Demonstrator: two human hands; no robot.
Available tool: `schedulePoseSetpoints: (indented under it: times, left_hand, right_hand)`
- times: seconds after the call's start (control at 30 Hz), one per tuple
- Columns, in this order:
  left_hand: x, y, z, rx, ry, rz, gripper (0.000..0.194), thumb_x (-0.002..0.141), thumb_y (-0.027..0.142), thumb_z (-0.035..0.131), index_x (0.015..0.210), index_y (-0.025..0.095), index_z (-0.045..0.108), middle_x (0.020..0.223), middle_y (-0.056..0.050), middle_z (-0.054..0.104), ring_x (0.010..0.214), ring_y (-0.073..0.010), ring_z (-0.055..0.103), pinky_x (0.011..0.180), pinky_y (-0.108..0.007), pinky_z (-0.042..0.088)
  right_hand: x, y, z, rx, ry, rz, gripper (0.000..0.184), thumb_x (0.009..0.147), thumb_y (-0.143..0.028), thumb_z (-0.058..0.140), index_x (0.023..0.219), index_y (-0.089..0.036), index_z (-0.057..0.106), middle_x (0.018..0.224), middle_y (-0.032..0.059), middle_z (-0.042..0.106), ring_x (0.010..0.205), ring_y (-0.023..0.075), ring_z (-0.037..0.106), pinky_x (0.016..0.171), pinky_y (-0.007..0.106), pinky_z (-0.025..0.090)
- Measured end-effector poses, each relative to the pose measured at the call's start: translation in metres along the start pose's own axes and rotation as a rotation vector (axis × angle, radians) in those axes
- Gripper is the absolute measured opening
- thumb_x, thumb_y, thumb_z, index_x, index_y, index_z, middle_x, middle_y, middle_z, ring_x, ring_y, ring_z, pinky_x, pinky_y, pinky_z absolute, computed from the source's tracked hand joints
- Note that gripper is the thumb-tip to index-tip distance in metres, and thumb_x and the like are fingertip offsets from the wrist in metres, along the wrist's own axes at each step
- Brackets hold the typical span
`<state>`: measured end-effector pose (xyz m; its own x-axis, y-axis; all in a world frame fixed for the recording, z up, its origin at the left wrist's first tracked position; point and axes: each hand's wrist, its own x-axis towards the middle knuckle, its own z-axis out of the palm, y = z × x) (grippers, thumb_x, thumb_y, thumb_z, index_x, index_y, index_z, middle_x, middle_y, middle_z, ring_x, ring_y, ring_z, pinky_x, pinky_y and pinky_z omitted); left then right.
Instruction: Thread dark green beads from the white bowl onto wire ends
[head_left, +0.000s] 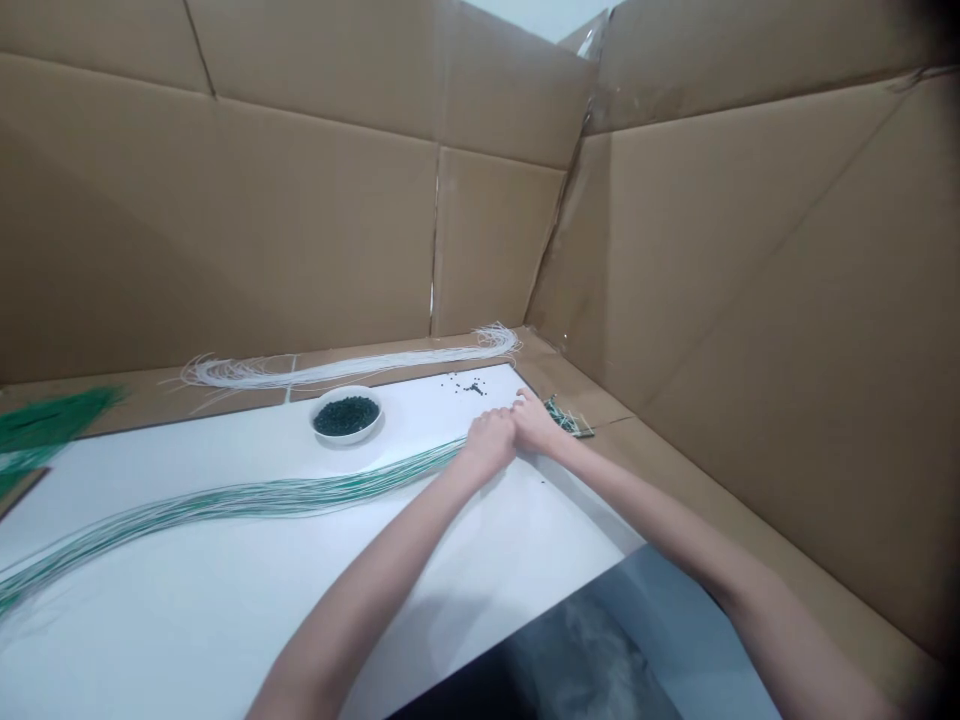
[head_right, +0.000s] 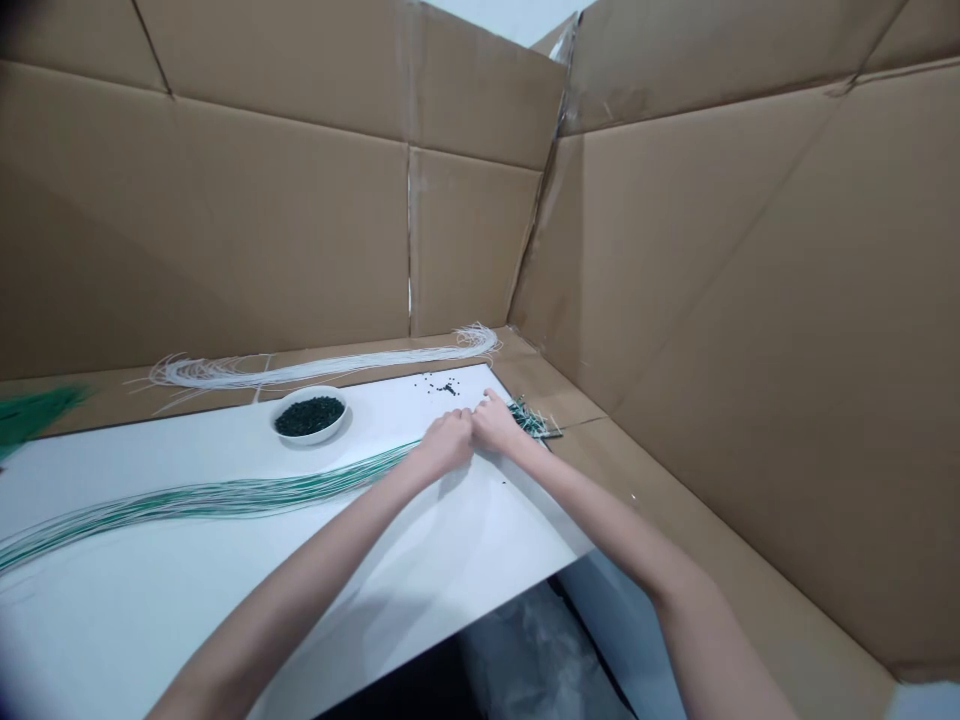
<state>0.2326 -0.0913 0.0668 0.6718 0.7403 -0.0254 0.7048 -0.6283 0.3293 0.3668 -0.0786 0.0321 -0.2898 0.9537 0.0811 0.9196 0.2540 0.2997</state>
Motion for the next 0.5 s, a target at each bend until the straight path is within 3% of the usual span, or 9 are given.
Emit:
schedulePoseSetpoints:
  times: [0.07, 0.17, 0.23, 0.3, 0.33, 0.4, 0.43, 0.5]
  left_hand:
    - [0.017, 0.016, 0.008, -0.036, 0.002, -0.084, 0.038, 0.075, 0.013, 0.045, 0.111, 0.007, 0.036, 0.110, -0.020, 0.047, 0.099, -0.0244, 0.053, 0.078, -0.032, 0.043]
    - [0.035, 0.025, 0.012, -0.086, -0.016, -0.132, 0.037, 0.078, 0.013, 0.040, 0.113, 0.010, 0.032, 0.111, -0.019, 0.048, 0.100, -0.0228, 0.053, 0.076, -0.029, 0.043]
    - [0.042, 0.025, 0.012, -0.109, -0.058, -0.133, 0.044, 0.074, 0.019, 0.049, 0.115, 0.013, 0.031, 0.109, -0.016, 0.051, 0.102, -0.0223, 0.053, 0.077, -0.028, 0.043]
    - [0.048, 0.024, 0.010, -0.120, -0.118, -0.152, 0.061, 0.064, 0.026, 0.062, 0.116, 0.014, 0.031, 0.107, -0.015, 0.054, 0.100, -0.0237, 0.054, 0.076, -0.028, 0.044]
    - [0.051, 0.025, 0.009, -0.120, -0.148, -0.172, 0.069, 0.059, 0.028, 0.066, 0.116, 0.014, 0.032, 0.107, -0.015, 0.055, 0.099, -0.0250, 0.054, 0.075, -0.028, 0.045]
    - [0.058, 0.025, 0.009, -0.116, -0.199, -0.215, 0.071, 0.052, 0.026, 0.070, 0.113, 0.011, 0.038, 0.105, -0.018, 0.056, 0.097, -0.0273, 0.055, 0.072, -0.029, 0.045]
    - [0.061, 0.026, 0.010, -0.114, -0.220, -0.225, 0.065, 0.051, 0.023, 0.070, 0.109, 0.011, 0.043, 0.104, -0.019, 0.057, 0.096, -0.0282, 0.056, 0.072, -0.030, 0.046]
    - [0.069, 0.026, 0.014, -0.126, -0.260, -0.201, 0.049, 0.050, 0.017, 0.068, 0.096, 0.011, 0.054, 0.097, -0.018, 0.061, 0.094, -0.0294, 0.057, 0.071, -0.030, 0.046]
  right_hand:
    - [-0.001, -0.001, 0.002, 0.041, -0.005, 0.035, 0.021, 0.072, -0.011, 0.044, 0.080, -0.011, 0.064, 0.078, 0.0148, 0.064, 0.078, 0.0228, 0.057, 0.092, 0.041, 0.021]
    - [-0.011, 0.006, 0.005, 0.120, 0.007, 0.085, 0.026, 0.074, -0.011, 0.044, 0.093, -0.011, 0.061, 0.095, 0.0183, 0.061, 0.097, 0.0260, 0.052, 0.094, 0.044, 0.021]
    - [-0.025, 0.016, 0.002, 0.181, 0.025, 0.087, 0.034, 0.073, -0.015, 0.050, 0.106, -0.012, 0.056, 0.113, 0.0171, 0.053, 0.113, 0.0267, 0.041, 0.098, 0.045, 0.019]
    - [-0.044, 0.030, -0.006, 0.327, 0.050, 0.075, 0.054, 0.066, -0.023, 0.060, 0.119, -0.016, 0.047, 0.128, 0.0111, 0.042, 0.121, 0.0259, 0.032, 0.100, 0.045, 0.020]
    - [-0.054, 0.039, -0.011, 0.609, 0.083, 0.069, 0.062, 0.062, -0.024, 0.064, 0.121, -0.018, 0.045, 0.129, 0.0090, 0.041, 0.122, 0.0252, 0.032, 0.100, 0.043, 0.022]
    - [-0.072, 0.059, -0.017, 1.131, 0.167, 0.133, 0.059, 0.062, -0.028, 0.066, 0.118, -0.023, 0.048, 0.127, 0.0054, 0.045, 0.120, 0.0237, 0.035, 0.099, 0.038, 0.027]
    - [-0.079, 0.071, -0.017, 1.302, 0.232, 0.221, 0.054, 0.062, -0.028, 0.066, 0.114, -0.023, 0.052, 0.125, 0.0045, 0.047, 0.120, 0.0231, 0.036, 0.099, 0.036, 0.029]
    - [-0.088, 0.093, -0.009, 1.500, 0.495, 0.523, 0.039, 0.064, -0.030, 0.065, 0.102, -0.021, 0.060, 0.116, 0.0042, 0.055, 0.114, 0.0210, 0.043, 0.097, 0.033, 0.033]
